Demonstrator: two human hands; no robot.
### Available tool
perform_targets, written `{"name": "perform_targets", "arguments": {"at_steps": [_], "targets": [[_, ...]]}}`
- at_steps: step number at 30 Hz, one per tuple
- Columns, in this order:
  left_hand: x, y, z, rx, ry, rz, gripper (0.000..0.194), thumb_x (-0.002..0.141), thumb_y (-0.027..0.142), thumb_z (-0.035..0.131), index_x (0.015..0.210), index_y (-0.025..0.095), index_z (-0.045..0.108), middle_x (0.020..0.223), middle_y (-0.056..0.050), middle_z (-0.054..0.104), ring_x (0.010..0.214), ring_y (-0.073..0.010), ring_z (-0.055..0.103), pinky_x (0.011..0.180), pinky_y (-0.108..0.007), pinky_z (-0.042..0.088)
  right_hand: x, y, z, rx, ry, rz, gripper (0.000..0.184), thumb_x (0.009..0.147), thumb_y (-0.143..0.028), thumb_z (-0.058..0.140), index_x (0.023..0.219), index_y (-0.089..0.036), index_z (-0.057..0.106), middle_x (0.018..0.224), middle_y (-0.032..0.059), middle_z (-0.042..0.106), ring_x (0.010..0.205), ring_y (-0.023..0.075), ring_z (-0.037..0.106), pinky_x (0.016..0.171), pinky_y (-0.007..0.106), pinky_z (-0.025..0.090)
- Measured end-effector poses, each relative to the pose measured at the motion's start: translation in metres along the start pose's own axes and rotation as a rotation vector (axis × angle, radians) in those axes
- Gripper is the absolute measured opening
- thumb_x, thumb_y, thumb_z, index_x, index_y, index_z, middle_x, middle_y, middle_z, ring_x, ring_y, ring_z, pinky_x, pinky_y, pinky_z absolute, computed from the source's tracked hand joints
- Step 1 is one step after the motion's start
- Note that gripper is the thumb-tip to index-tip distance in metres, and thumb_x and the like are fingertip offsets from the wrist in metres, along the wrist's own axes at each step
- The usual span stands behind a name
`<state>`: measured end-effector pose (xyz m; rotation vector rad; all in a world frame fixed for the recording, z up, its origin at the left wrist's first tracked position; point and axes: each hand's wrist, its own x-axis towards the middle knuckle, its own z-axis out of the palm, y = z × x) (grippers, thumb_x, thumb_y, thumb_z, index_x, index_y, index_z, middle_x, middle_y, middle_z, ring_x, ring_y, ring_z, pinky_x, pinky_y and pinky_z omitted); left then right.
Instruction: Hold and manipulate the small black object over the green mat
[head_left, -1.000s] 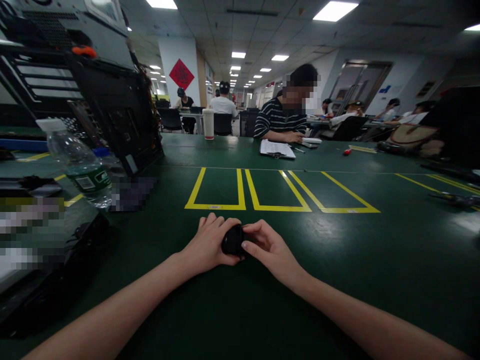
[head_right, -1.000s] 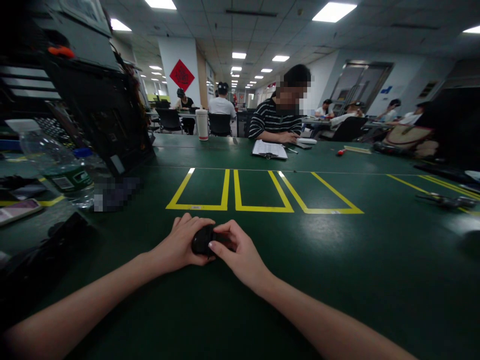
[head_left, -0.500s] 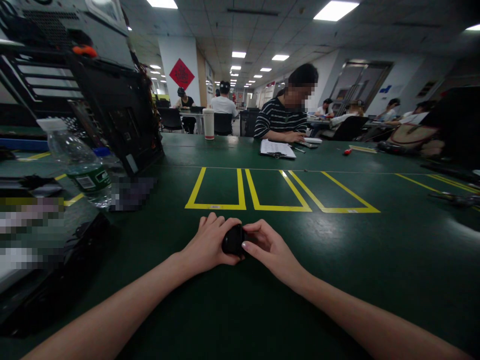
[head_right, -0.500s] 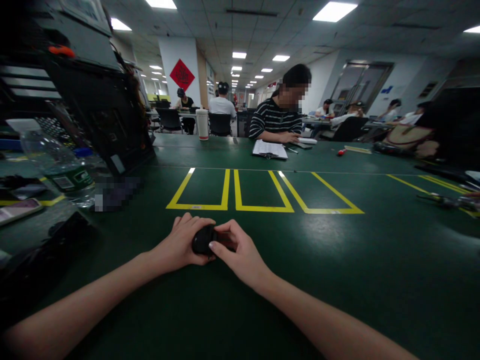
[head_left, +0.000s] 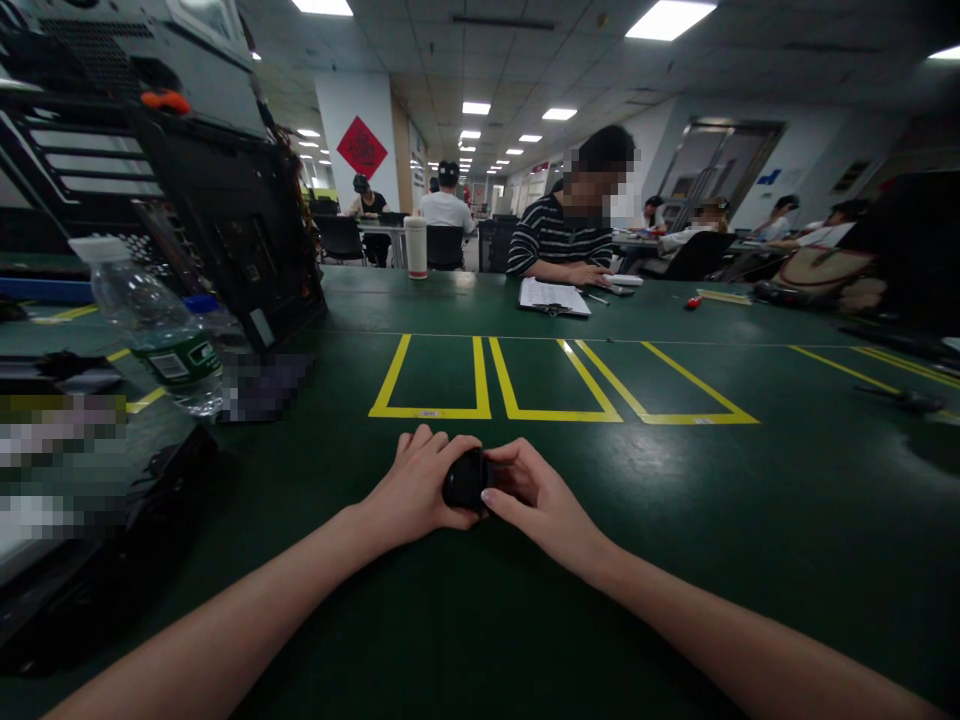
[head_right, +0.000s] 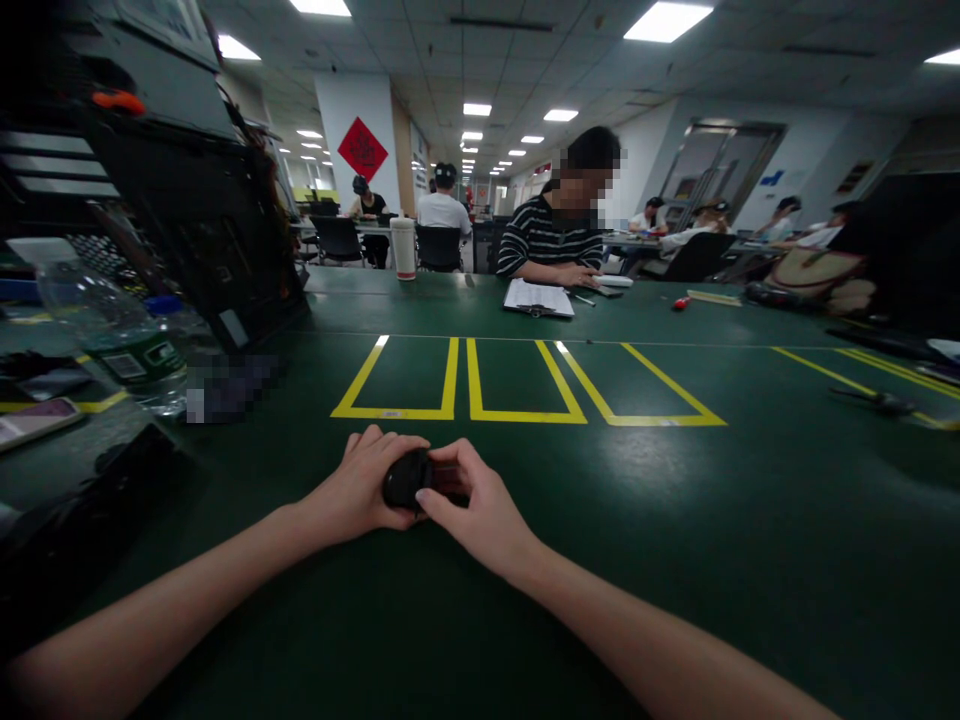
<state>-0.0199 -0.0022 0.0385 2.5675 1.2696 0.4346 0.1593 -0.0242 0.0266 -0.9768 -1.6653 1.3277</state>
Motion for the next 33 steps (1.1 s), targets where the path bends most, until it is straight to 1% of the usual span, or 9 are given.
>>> {"name": "perform_targets", "arguments": {"at_steps": [5,9,12,18,21,23,26,29,33], "targets": [[-0.0002,-0.0004,-0.0002,-0.011,-0.007,0.003,0.057,0.065,0.046,0.059,0.114,0.025,0.038,0.101,-0.005,0.05,0.084,-0.0227,0.041,0.072,-0.035,0.032,0.002,0.0035,-0.0003,-0.008,0.069,-0.059,0.016,0.076,-0.021,0.053,0.091,-0.021,0.049,0.104,0.0016,0.051,0.098,0.0153,0.052,0.086,0.034,0.044],[0.0002,-0.0006,0.0012,0.003,0.004,0.005,0.058,0.064,0.046,0.059,0.114,0.025,0.038,0.101,-0.005,0.051,0.084,-0.0232,0.041,0.072,-0.036,0.032,0.004,0.0027,-0.0022,-0.057,0.048,0.021,0.03,0.075,-0.023,0.055,0.104,-0.022,0.046,0.105,0.0028,0.053,0.1,0.0155,0.051,0.09,0.035,0.041],[0.0,-0.001,0.0017,0.005,0.009,0.006,0.059,0.064,0.046,0.06,0.114,0.024,0.038,0.101,-0.005,0.051,0.084,-0.0234,0.041,0.072,-0.036,0.032,0.0036,0.0009,-0.0028,-0.065,0.006,0.061,0.025,0.077,-0.026,0.051,0.102,-0.02,0.047,0.103,0.0035,0.054,0.098,0.0156,0.052,0.089,0.035,0.042],[-0.0005,-0.0008,0.0008,0.004,0.009,0.006,0.057,0.065,0.045,0.059,0.114,0.025,0.038,0.1,-0.005,0.05,0.083,-0.0227,0.041,0.072,-0.035,0.032,0.001,0.0012,0.0013,-0.008,0.003,0.008,0.021,0.077,-0.024,0.052,0.097,-0.022,0.045,0.099,0.0018,0.054,0.091,0.0157,0.056,0.078,0.033,0.049],[-0.0001,-0.0005,0.0008,0.012,0.003,0.004,0.058,0.065,0.045,0.059,0.114,0.024,0.038,0.099,-0.005,0.05,0.083,-0.0226,0.04,0.071,-0.035,0.032,0.0009,0.0028,0.0026,-0.018,0.03,-0.04,0.019,0.075,-0.022,0.054,0.093,-0.022,0.046,0.098,0.0013,0.054,0.094,0.0155,0.054,0.083,0.033,0.046],[0.0,-0.0007,0.0008,0.014,0.002,0.002,0.058,0.065,0.045,0.06,0.114,0.024,0.038,0.1,-0.005,0.05,0.083,-0.0226,0.04,0.071,-0.035,0.032,0.0011,0.0032,0.0019,-0.043,0.045,-0.049,0.026,0.073,-0.021,0.057,0.096,-0.022,0.046,0.101,0.0015,0.053,0.098,0.0153,0.052,0.088,0.034,0.043],[-0.0005,-0.0009,0.0005,0.003,0.001,0.0,0.058,0.064,0.044,0.06,0.114,0.025,0.038,0.1,-0.005,0.05,0.084,-0.0227,0.04,0.072,-0.035,0.032,0.0013,0.002,-0.0005,-0.074,0.037,0.013,0.036,0.073,-0.022,0.057,0.106,-0.022,0.043,0.108,0.0032,0.051,0.102,0.0162,0.05,0.092,0.036,0.039],[-0.0008,-0.0005,-0.0003,-0.014,-0.002,0.001,0.058,0.064,0.044,0.06,0.114,0.025,0.038,0.101,-0.005,0.05,0.084,-0.0229,0.041,0.072,-0.035,0.032,0.0009,-0.0003,-0.0019,-0.082,-0.02,0.055,0.031,0.075,-0.025,0.053,0.105,-0.021,0.045,0.106,0.004,0.053,0.1,0.0172,0.051,0.09,0.038,0.04],[-0.0002,0.0009,-0.0011,-0.007,-0.006,-0.004,0.057,0.064,0.042,0.061,0.114,0.025,0.038,0.101,-0.004,0.05,0.084,-0.0231,0.041,0.072,-0.035,0.032,0.0002,-0.0013,-0.0003,-0.028,-0.019,0.018,0.027,0.075,-0.023,0.054,0.1,-0.022,0.045,0.103,0.0026,0.053,0.095,0.0165,0.054,0.082,0.035,0.046]]}}
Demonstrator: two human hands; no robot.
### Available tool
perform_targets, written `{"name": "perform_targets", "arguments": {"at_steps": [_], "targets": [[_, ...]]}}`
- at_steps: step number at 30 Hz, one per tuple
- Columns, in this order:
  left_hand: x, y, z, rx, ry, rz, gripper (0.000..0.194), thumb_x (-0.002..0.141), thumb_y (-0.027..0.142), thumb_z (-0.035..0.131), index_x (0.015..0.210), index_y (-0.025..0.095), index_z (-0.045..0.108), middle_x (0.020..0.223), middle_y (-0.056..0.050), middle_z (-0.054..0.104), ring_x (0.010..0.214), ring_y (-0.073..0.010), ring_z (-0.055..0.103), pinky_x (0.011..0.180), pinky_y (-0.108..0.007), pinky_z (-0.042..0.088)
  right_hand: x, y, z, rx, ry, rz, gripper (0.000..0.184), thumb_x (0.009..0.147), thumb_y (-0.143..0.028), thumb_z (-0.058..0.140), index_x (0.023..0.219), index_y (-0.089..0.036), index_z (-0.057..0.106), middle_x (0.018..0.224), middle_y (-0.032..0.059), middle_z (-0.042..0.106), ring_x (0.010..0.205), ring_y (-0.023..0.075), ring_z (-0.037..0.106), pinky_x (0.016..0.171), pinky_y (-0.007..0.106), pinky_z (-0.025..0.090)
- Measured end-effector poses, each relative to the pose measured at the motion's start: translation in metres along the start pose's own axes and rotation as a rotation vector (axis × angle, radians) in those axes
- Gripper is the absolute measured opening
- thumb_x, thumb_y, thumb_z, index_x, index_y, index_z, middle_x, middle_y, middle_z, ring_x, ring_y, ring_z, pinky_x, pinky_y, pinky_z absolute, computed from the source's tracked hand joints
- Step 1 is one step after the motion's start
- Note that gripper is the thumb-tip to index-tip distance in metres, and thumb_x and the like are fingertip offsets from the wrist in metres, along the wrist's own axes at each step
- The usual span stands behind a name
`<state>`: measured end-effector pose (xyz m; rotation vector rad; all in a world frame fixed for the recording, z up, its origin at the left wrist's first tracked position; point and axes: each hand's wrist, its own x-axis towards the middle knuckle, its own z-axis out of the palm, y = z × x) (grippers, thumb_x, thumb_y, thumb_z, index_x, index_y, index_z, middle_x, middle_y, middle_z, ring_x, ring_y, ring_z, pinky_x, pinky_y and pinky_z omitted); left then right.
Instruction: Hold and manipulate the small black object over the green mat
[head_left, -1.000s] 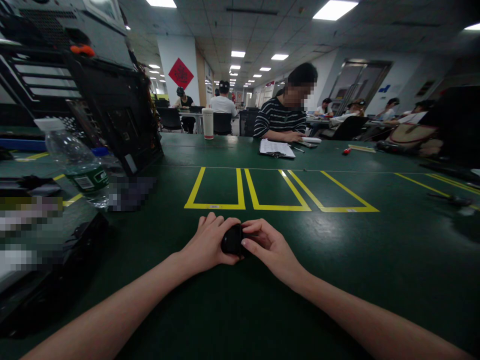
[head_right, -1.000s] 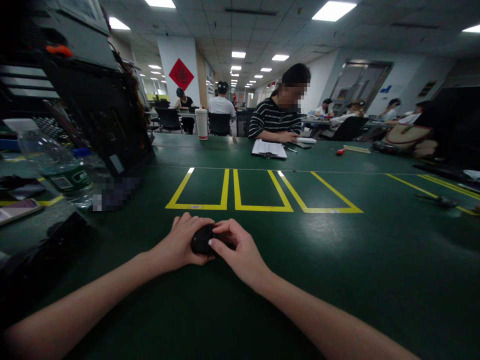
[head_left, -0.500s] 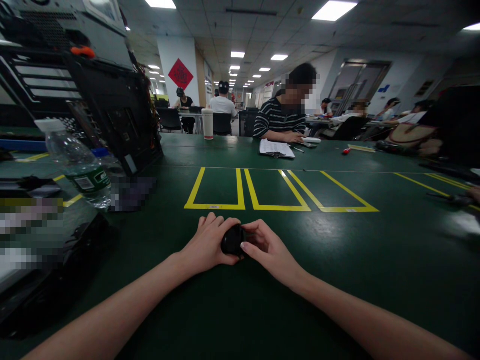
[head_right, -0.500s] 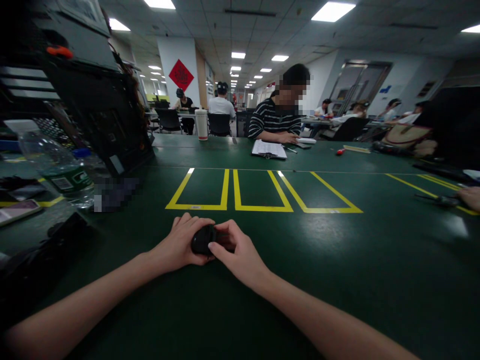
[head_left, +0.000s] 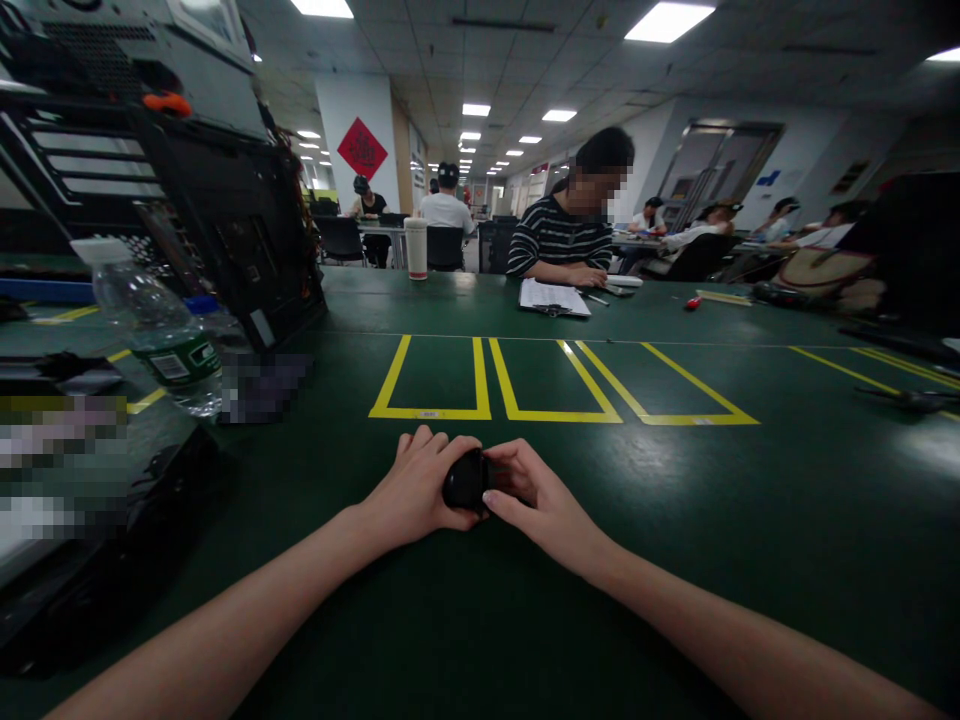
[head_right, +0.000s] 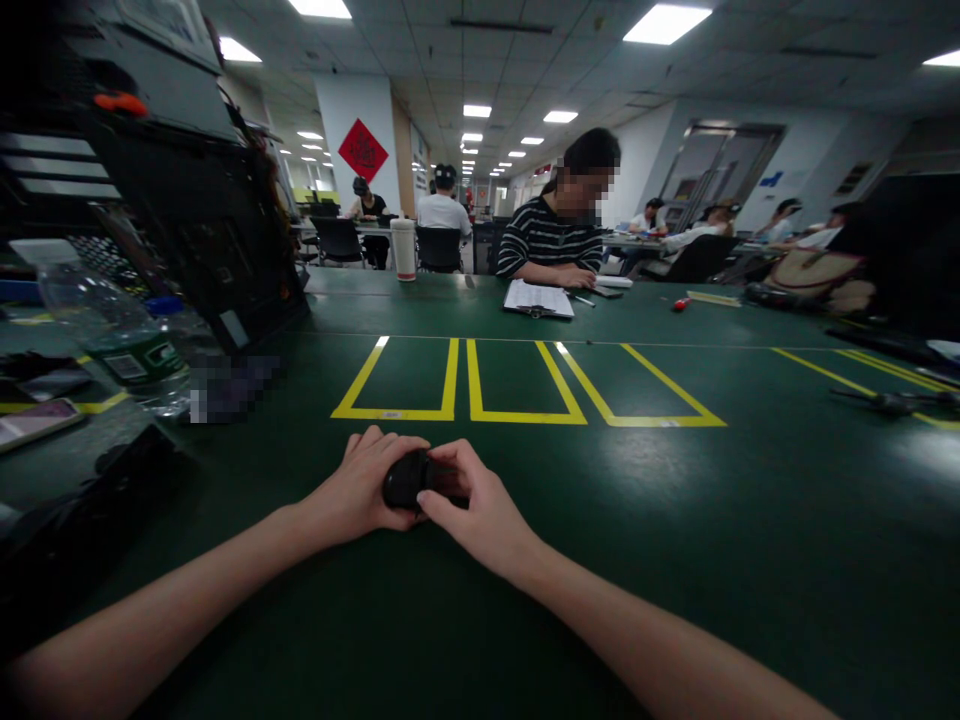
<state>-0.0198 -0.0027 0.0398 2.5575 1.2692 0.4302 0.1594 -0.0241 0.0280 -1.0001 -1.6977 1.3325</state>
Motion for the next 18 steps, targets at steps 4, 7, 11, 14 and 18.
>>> {"name": "perform_targets", "arguments": {"at_steps": [4,7,11,14,18], "targets": [[0.0005,0.0002,0.0002,0.006,0.001,0.006,0.057,0.065,0.044,0.06,0.114,0.024,0.039,0.101,-0.005,0.05,0.084,-0.0231,0.041,0.072,-0.035,0.032,0.0005,0.0016,0.001,0.019,0.029,-0.038,0.018,0.077,-0.023,0.052,0.094,-0.022,0.047,0.1,0.0016,0.052,0.095,0.0156,0.053,0.082,0.034,0.047],[0.0004,0.0,0.0004,0.011,0.001,0.004,0.057,0.064,0.044,0.06,0.113,0.025,0.039,0.101,-0.005,0.05,0.084,-0.0232,0.041,0.072,-0.035,0.032,0.0013,0.0027,-0.0004,-0.008,0.039,-0.044,0.027,0.074,-0.02,0.055,0.1,-0.022,0.045,0.104,0.0017,0.051,0.099,0.0151,0.051,0.09,0.034,0.042],[0.0001,0.0007,0.0004,0.0,0.002,0.004,0.057,0.065,0.044,0.06,0.114,0.024,0.038,0.101,-0.005,0.05,0.084,-0.023,0.041,0.072,-0.035,0.032,0.0014,0.0021,-0.0028,-0.037,-0.006,0.035,0.03,0.076,-0.025,0.053,0.104,-0.021,0.045,0.104,0.0037,0.053,0.099,0.0166,0.052,0.089,0.038,0.041],[0.0,0.001,0.0004,-0.003,-0.001,0.006,0.058,0.064,0.041,0.061,0.114,0.024,0.038,0.101,-0.005,0.05,0.085,-0.023,0.041,0.073,-0.035,0.032,0.0003,0.0005,-0.0025,-0.067,-0.013,0.023,0.027,0.075,-0.026,0.053,0.101,-0.021,0.046,0.102,0.0031,0.053,0.096,0.017,0.053,0.087,0.038,0.043],[0.0005,0.0006,0.0004,0.008,-0.001,0.0,0.057,0.063,0.041,0.061,0.113,0.024,0.039,0.101,-0.005,0.05,0.085,-0.0233,0.04,0.072,-0.035,0.032,-0.0007,-0.0002,-0.0005,-0.039,0.013,-0.009,0.027,0.074,-0.023,0.055,0.099,-0.022,0.044,0.102,0.0022,0.052,0.096,0.0166,0.053,0.085,0.037,0.045]]}}
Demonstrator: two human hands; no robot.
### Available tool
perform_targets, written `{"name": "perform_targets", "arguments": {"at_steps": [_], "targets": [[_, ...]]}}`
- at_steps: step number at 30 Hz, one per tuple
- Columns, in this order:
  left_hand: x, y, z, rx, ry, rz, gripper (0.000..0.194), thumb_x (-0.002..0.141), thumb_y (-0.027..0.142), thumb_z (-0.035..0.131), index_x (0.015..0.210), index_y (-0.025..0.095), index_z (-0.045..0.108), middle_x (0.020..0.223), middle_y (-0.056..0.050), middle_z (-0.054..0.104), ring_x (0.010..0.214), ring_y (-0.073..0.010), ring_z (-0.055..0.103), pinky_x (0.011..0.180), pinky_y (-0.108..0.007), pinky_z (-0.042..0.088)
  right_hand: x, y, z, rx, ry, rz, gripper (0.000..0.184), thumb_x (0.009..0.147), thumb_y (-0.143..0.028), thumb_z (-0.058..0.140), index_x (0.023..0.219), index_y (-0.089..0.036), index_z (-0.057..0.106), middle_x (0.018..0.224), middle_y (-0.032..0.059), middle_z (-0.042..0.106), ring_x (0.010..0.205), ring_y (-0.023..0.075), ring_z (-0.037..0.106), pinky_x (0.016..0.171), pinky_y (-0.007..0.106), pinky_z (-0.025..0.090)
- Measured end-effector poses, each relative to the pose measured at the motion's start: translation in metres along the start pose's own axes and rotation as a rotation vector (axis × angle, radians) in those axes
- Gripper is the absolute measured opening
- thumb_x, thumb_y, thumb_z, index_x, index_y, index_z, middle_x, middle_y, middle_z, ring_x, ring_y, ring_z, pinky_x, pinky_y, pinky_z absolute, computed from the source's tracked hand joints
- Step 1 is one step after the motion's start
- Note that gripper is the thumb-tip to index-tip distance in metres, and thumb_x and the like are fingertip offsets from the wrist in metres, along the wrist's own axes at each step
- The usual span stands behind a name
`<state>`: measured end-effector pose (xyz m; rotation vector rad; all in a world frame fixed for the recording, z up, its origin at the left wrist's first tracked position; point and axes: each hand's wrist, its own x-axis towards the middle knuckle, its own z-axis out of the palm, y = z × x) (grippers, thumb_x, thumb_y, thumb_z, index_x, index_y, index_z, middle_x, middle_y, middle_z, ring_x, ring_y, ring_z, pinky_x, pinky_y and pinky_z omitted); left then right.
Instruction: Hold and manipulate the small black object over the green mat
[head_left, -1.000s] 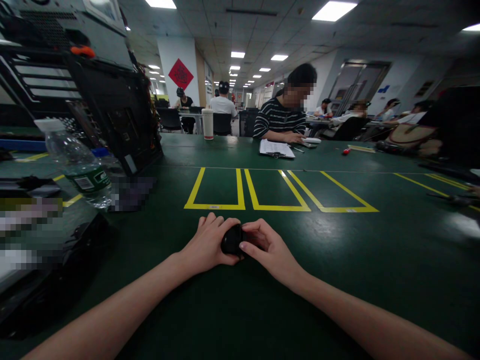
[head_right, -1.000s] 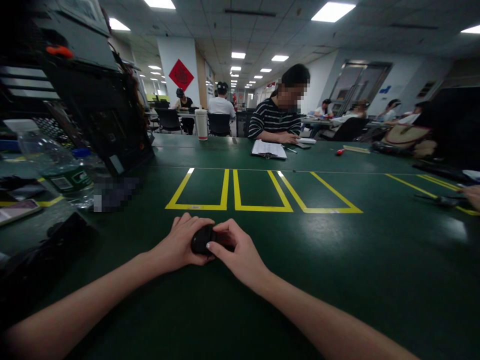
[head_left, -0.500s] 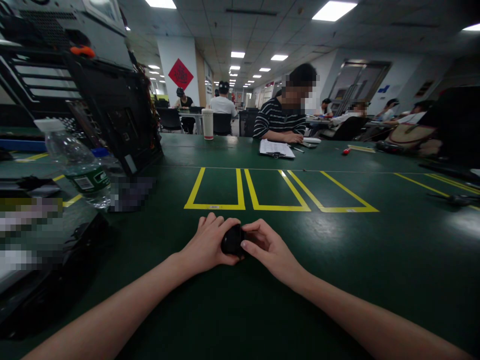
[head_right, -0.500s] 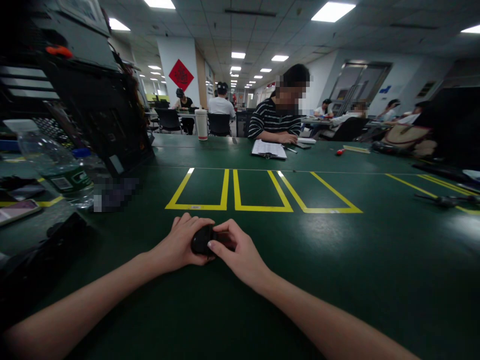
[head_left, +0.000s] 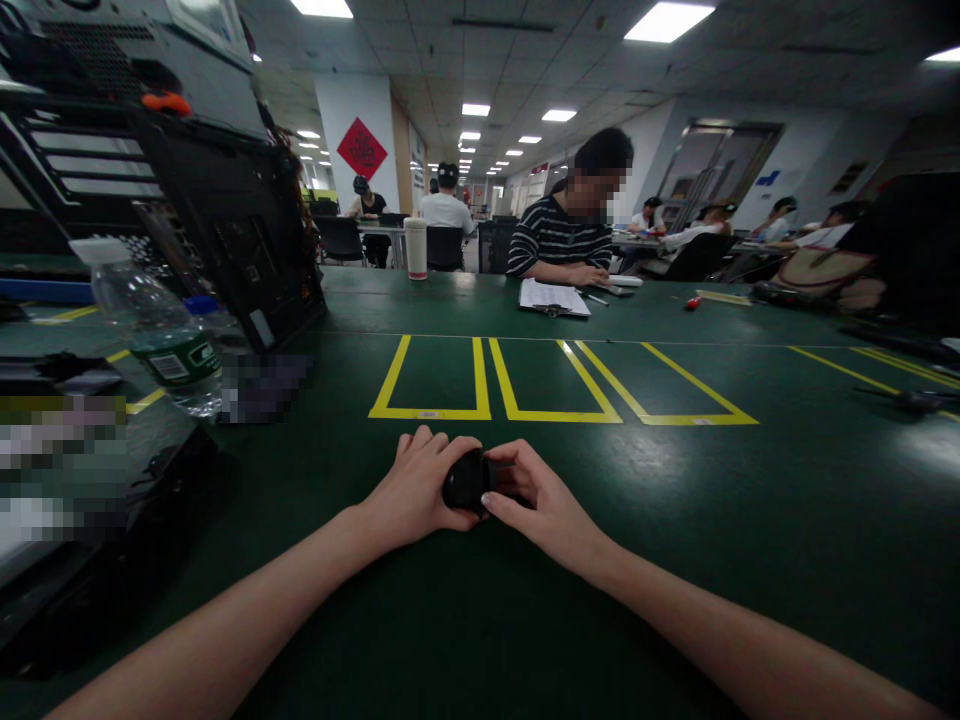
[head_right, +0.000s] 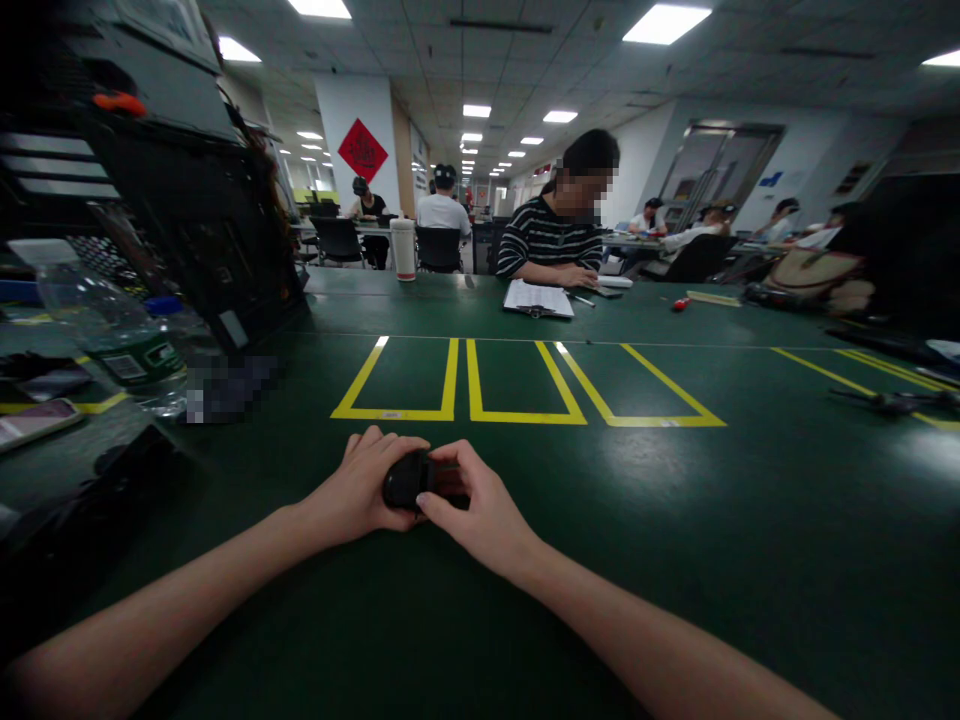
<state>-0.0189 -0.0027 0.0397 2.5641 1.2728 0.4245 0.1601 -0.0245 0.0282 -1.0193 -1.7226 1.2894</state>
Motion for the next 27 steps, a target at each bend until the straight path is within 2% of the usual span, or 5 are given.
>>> {"name": "perform_targets", "arguments": {"at_steps": [4,12,16,23,27], "targets": [[0.0002,0.0,-0.0001,-0.002,0.0,0.002,0.057,0.065,0.044,0.06,0.114,0.024,0.039,0.1,-0.005,0.05,0.084,-0.0231,0.041,0.072,-0.036,0.032,0.0011,0.0009,0.0,0.042,-0.009,-0.014,0.021,0.076,-0.024,0.053,0.095,-0.022,0.045,0.099,0.0013,0.053,0.097,0.0158,0.053,0.086,0.036,0.044],[-0.0007,-0.001,-0.0001,-0.026,0.001,-0.003,0.058,0.064,0.041,0.061,0.115,0.025,0.037,0.102,-0.005,0.05,0.085,-0.023,0.041,0.072,-0.035,0.032,0.0011,0.0017,-0.0038,-0.052,-0.057,0.071,0.031,0.075,-0.03,0.054,0.103,-0.021,0.046,0.104,0.0042,0.053,0.098,0.018,0.052,0.088,0.04,0.041],[-0.0003,-0.0015,0.0007,-0.01,0.004,0.003,0.057,0.064,0.04,0.061,0.114,0.024,0.039,0.101,-0.005,0.05,0.084,-0.023,0.041,0.071,-0.035,0.032,0.001,0.0018,-0.0028,0.027,-0.046,-0.009,0.031,0.072,-0.022,0.058,0.099,-0.021,0.045,0.103,0.002,0.052,0.098,0.0158,0.052,0.088,0.036,0.043],[0.0,-0.0007,0.001,0.006,0.009,0.004,0.058,0.064,0.045,0.06,0.114,0.025,0.039,0.099,-0.005,0.051,0.084,-0.0234,0.041,0.071,-0.035,0.032,0.0048,0.0076,-0.0029,0.162,-0.012,-0.002,0.02,0.075,-0.023,0.055,0.092,-0.021,0.046,0.098,0.0016,0.054,0.095,0.0156,0.055,0.083,0.034,0.045],[-0.0008,-0.0015,0.0002,-0.009,0.004,0.002,0.058,0.065,0.045,0.06,0.115,0.025,0.038,0.1,-0.005,0.05,0.084,-0.023,0.041,0.071,-0.035,0.032,0.0046,0.0046,-0.0049,0.076,-0.02,0.057,0.031,0.074,-0.025,0.055,0.103,-0.021,0.045,0.104,0.0034,0.053,0.099,0.0163,0.052,0.089,0.036,0.041]]}}
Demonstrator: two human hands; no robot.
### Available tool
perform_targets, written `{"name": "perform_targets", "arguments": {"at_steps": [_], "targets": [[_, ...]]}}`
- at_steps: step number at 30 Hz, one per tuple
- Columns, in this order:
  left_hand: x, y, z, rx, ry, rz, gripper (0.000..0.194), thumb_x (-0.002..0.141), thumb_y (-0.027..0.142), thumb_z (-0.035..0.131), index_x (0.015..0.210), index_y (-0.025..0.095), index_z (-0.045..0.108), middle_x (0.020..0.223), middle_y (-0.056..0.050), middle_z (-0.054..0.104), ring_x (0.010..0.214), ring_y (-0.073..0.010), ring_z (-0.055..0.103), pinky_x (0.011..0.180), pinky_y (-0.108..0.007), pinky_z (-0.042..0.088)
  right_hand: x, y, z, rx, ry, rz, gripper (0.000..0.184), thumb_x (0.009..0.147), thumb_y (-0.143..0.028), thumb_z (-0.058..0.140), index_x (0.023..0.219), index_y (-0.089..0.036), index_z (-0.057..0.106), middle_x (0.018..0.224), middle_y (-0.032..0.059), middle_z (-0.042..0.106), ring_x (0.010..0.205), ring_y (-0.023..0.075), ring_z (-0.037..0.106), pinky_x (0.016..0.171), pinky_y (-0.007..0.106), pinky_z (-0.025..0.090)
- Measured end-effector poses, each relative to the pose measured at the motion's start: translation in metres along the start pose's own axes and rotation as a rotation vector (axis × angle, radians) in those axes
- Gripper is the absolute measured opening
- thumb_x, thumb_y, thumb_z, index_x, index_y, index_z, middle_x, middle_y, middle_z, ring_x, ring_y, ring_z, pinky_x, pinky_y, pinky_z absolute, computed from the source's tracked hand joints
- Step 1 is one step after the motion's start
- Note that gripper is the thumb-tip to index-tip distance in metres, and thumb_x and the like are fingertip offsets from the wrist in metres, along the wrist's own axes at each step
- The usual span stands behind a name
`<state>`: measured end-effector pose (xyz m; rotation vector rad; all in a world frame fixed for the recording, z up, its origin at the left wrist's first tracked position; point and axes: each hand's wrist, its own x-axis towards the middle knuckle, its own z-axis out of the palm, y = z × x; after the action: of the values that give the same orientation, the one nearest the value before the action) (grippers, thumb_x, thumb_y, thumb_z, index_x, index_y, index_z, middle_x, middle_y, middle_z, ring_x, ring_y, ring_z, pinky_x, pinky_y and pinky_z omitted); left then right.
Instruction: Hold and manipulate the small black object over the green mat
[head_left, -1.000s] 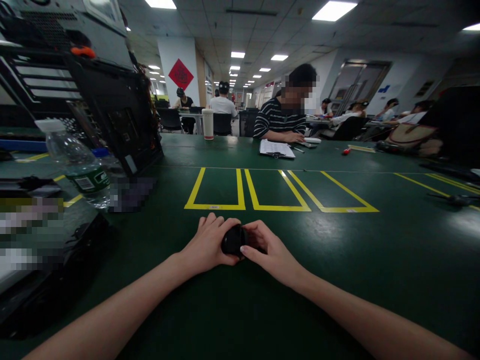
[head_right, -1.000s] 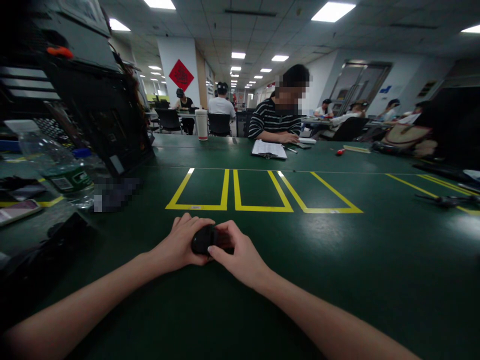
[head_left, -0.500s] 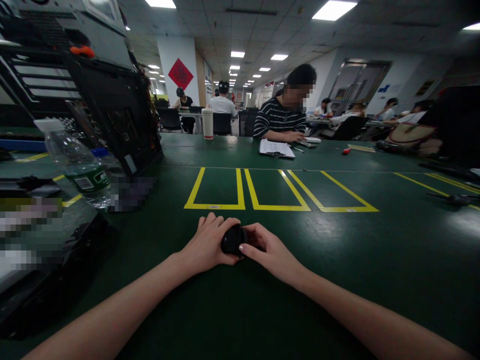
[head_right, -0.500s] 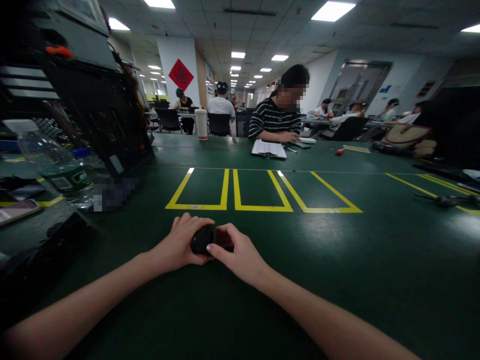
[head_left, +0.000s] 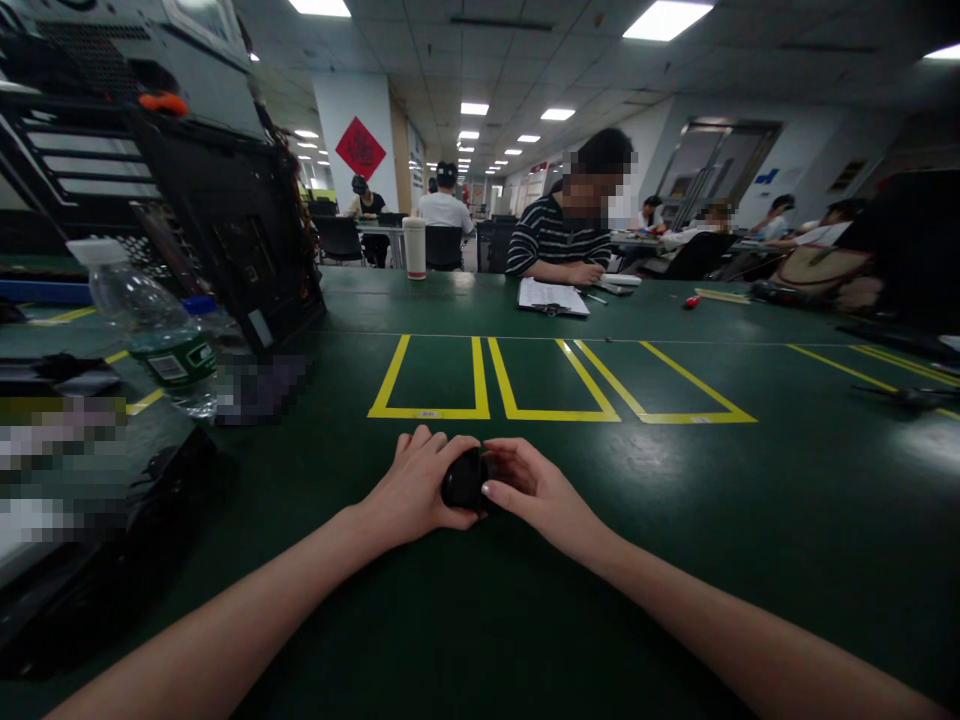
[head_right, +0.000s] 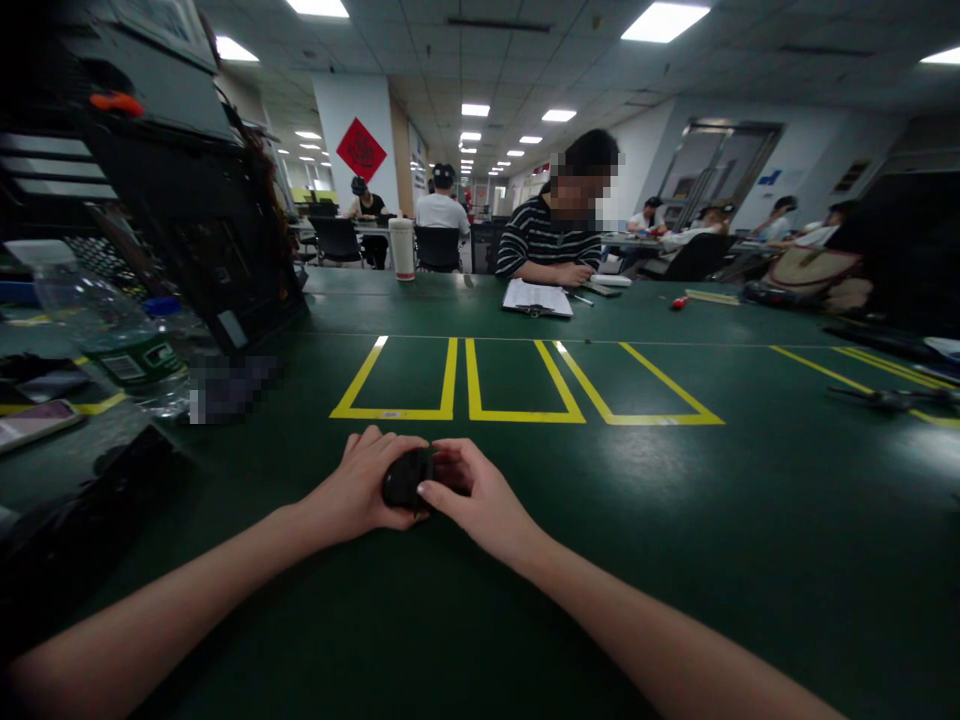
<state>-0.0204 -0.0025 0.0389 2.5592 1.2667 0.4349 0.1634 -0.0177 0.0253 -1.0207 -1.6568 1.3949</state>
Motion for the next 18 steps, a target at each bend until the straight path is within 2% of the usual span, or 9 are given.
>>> {"name": "perform_targets", "arguments": {"at_steps": [2,5,10,15,18], "targets": [[-0.0003,-0.0004,-0.0002,-0.003,-0.001,0.002,0.058,0.065,0.045,0.06,0.115,0.025,0.037,0.101,-0.005,0.05,0.084,-0.0229,0.041,0.072,-0.035,0.032,-0.0008,-0.0022,-0.0005,-0.052,-0.023,0.023,0.029,0.076,-0.029,0.053,0.103,-0.02,0.046,0.104,0.0043,0.053,0.098,0.017,0.052,0.088,0.037,0.042],[-0.0002,-0.0006,0.0,-0.004,0.0,0.005,0.058,0.065,0.045,0.059,0.115,0.025,0.037,0.1,-0.005,0.05,0.084,-0.0229,0.041,0.073,-0.035,0.032,-0.0018,-0.0039,-0.0002,-0.086,-0.033,-0.017,0.027,0.076,-0.029,0.053,0.1,-0.02,0.046,0.101,0.003,0.054,0.096,0.0169,0.053,0.085,0.036,0.044],[0.0004,0.0,0.0007,0.009,-0.002,-0.003,0.057,0.065,0.044,0.059,0.114,0.024,0.038,0.098,-0.005,0.05,0.083,-0.0229,0.04,0.072,-0.035,0.032,-0.0041,-0.003,0.0018,-0.014,-0.042,-0.036,0.027,0.075,-0.022,0.054,0.099,-0.024,0.041,0.102,0.0016,0.05,0.085,0.0147,0.057,0.074,0.033,0.049],[-0.0001,0.0006,0.0006,-0.003,-0.006,-0.005,0.056,0.065,0.039,0.06,0.114,0.024,0.038,0.097,-0.005,0.05,0.083,-0.0224,0.04,0.072,-0.035,0.032,-0.0059,-0.0033,0.0026,-0.074,-0.018,-0.062,0.037,0.072,-0.017,0.057,0.104,-0.024,0.04,0.108,0.0019,0.047,0.096,0.0152,0.052,0.084,0.034,0.045],[0.0004,0.0004,0.0015,0.001,-0.003,-0.001,0.056,0.064,0.041,0.06,0.113,0.023,0.039,0.097,-0.005,0.05,0.083,-0.0228,0.04,0.071,-0.035,0.032,-0.005,-0.0018,0.0024,-0.096,-0.005,-0.042,0.036,0.073,-0.02,0.056,0.105,-0.022,0.041,0.107,0.0029,0.05,0.093,0.0156,0.053,0.083,0.035,0.046]]}}
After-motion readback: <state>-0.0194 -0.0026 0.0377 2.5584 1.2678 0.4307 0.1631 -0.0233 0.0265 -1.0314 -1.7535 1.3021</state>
